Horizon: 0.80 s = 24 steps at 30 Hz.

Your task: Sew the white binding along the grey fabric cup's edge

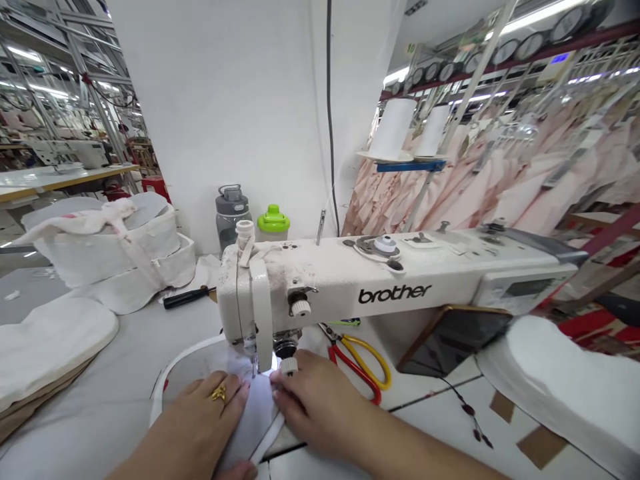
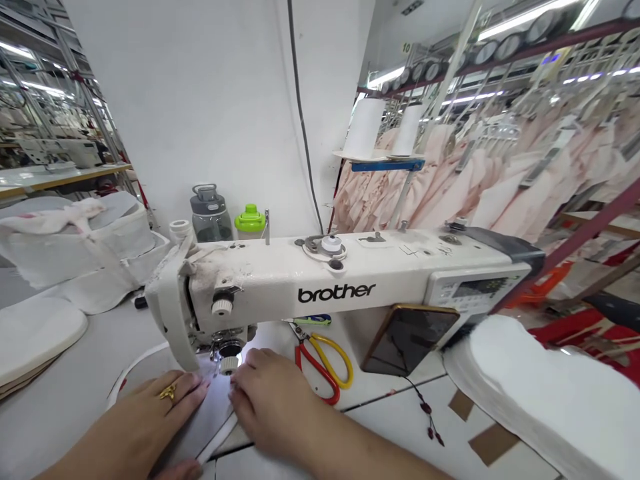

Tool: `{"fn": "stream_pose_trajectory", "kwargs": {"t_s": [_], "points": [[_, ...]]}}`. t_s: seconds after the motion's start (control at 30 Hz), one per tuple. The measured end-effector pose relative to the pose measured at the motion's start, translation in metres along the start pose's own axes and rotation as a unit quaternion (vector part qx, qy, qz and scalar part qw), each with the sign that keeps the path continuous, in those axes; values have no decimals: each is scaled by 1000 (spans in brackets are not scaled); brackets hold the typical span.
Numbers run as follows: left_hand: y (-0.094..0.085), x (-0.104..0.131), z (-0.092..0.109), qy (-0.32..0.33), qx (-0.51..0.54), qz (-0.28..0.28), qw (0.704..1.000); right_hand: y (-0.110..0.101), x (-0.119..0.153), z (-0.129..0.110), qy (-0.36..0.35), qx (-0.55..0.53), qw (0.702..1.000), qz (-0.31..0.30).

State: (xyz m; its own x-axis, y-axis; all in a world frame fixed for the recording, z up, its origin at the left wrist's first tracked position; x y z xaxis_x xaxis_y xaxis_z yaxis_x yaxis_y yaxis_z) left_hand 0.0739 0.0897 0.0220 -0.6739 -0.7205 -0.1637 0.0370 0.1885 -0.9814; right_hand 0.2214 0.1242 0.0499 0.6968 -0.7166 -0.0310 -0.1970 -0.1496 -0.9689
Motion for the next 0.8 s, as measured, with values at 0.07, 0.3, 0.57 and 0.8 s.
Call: {"fn": "stream_pose_trajectory", "kwargs": {"t_s": [0.07,0.3,0.57,0.8], "points": [[7,4,2,1,-15,0,1000,-1,-2,4,6,5,1000,-12],[5,1,-4,-22,28,-25,999,-2,-5,6,16,16,999,-49],[-30,-18,0,-27,30,-144,989,-1,-3,4,7,9,999,-53],[-15,-10,-13,-80,107,-198,971,0,-2,1,-10,19,997,-67]]}}
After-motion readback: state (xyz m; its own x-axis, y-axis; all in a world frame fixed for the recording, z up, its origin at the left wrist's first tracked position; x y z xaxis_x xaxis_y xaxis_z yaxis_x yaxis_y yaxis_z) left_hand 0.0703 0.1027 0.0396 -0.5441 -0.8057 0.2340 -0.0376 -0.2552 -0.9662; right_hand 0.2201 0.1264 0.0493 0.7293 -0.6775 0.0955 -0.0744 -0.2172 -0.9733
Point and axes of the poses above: each hand's wrist, its own x-axis away from the middle knuckle, its own y-axis out of the palm, z = x × y, the point moved 7 cm from there along -x, towards the middle knuckle, and after that the axes turned 8 degrees about -z, right-handed, at the moved point
